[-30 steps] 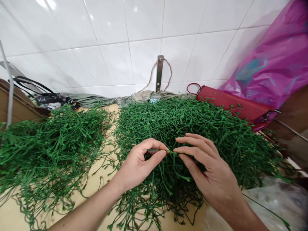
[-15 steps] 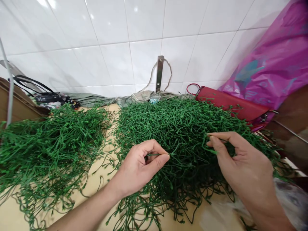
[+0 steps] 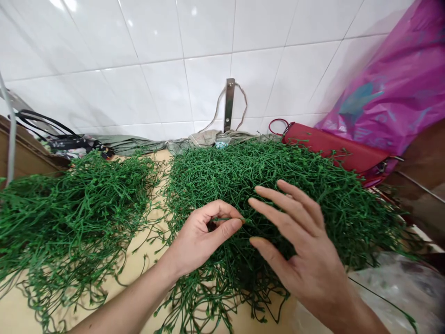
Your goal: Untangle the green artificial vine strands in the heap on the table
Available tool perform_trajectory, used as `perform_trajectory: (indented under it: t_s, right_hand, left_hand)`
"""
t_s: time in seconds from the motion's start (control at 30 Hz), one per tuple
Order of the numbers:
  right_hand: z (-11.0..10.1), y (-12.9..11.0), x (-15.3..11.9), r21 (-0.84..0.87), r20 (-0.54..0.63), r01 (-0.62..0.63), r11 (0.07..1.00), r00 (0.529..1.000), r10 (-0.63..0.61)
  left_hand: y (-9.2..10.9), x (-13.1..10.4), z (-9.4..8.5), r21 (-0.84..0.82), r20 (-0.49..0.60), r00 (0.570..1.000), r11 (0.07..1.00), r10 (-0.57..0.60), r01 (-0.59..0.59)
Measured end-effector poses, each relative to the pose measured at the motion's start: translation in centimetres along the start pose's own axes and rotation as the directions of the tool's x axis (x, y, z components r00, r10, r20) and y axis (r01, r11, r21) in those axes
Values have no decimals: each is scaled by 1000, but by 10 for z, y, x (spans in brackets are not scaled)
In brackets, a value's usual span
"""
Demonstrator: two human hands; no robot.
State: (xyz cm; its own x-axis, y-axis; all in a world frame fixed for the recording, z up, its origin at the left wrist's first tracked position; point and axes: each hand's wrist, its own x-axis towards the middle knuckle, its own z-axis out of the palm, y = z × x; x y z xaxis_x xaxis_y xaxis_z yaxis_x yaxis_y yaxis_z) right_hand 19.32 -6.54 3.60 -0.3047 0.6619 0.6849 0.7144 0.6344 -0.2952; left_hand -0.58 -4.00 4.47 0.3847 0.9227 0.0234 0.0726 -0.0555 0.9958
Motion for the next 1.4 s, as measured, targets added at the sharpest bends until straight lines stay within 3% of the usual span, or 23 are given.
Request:
perform_trajectory:
  t_s: [0.17, 0.4, 0.47, 0.6, 0.67, 0.77, 0.9, 1.07, 1.27, 1.33, 1.4]
  right_hand:
    - [13, -2, -3, 72, 30, -54, 996, 998, 52]
    - [13, 7, -6, -29, -2, -69, 997, 998, 69]
    - [8, 15, -6, -71, -23, -168, 983, 986, 167]
    - [-5, 30, -4, -125, -145, -422, 898, 903, 404]
    - [-7, 30, -2, -127, -198, -387, 913, 912, 359]
    - [-2, 21, 1, -154, -222, -213, 965, 959, 176]
    - [3, 8, 2, -55, -138, -108, 993, 985, 99]
    - [7, 0, -1, 193, 38, -132, 972, 991, 127]
    - [10, -2, -2, 311, 199, -338, 888, 937, 287]
    - [10, -1, -2, 302, 191, -327, 895, 941, 280]
    - [12, 0, -4, 237, 117, -241, 941, 969, 218]
  left_hand:
    - [3, -1, 2, 27, 18, 999, 999, -35, 35]
    - [4, -3, 5, 66, 52, 995, 995, -82, 78]
    - [7, -6, 6, 74, 82, 994, 995, -66, 60]
    - [13, -12, 9, 44, 103, 994, 998, -41, 37]
    - [11, -11, 9, -41, 69, 996, 997, -60, 63]
    - [1, -7, 6, -171, 5, 996, 982, -84, 83]
    - [-8, -3, 3, -245, -7, 995, 965, -95, 90]
    - [-8, -2, 5, -242, 23, 999, 969, -40, 44]
    - [-8, 0, 6, -175, 18, 1000, 984, -15, 18]
    - [-9, 0, 5, -117, 3, 999, 993, -36, 36]
    - [-11, 0, 5, -28, -28, 997, 997, -71, 71]
